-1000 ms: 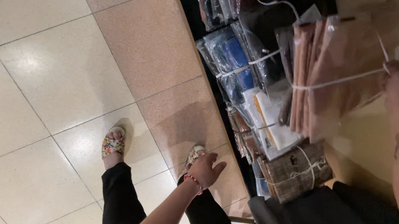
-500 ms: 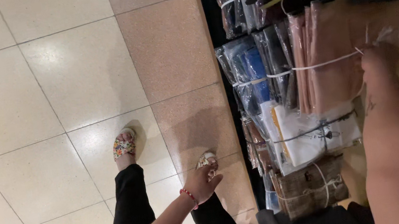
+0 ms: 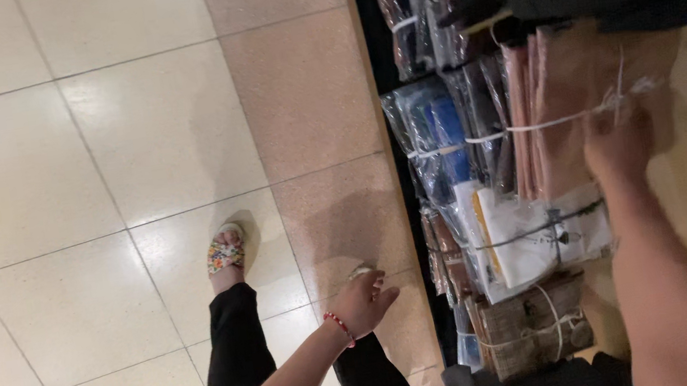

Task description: The person places a wrapped package of fabric onto a shelf and then returns to a glass table. They pick up tangled white yarn, untangle it, and wind it into a neat ball by hand. The person then places the finished yarn ball on the table.

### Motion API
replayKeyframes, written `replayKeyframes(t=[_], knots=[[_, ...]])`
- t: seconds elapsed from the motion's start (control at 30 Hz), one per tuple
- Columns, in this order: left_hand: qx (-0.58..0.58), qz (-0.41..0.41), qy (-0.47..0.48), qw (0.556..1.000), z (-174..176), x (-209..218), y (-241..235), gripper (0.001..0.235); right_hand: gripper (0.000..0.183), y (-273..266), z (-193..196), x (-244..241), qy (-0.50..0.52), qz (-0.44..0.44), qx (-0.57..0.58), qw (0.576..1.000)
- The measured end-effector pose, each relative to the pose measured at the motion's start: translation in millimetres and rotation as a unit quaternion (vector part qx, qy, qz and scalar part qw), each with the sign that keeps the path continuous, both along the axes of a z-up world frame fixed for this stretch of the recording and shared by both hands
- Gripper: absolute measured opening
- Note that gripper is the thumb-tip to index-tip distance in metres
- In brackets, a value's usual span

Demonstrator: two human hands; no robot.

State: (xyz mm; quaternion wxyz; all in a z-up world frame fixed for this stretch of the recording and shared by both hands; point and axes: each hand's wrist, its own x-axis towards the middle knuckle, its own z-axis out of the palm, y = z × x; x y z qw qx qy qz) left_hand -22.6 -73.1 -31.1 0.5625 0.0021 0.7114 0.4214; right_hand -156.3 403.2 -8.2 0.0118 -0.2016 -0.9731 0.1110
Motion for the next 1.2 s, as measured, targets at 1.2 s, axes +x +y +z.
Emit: replayKeyframes(t=[1.2], knots=[[0.182,0.664,0.074,0.721,401.0,-128.0,-482.2,0.078,0.079,-673.4,318.1,-36.4,-0.169,0.499,-0.143,0.838]])
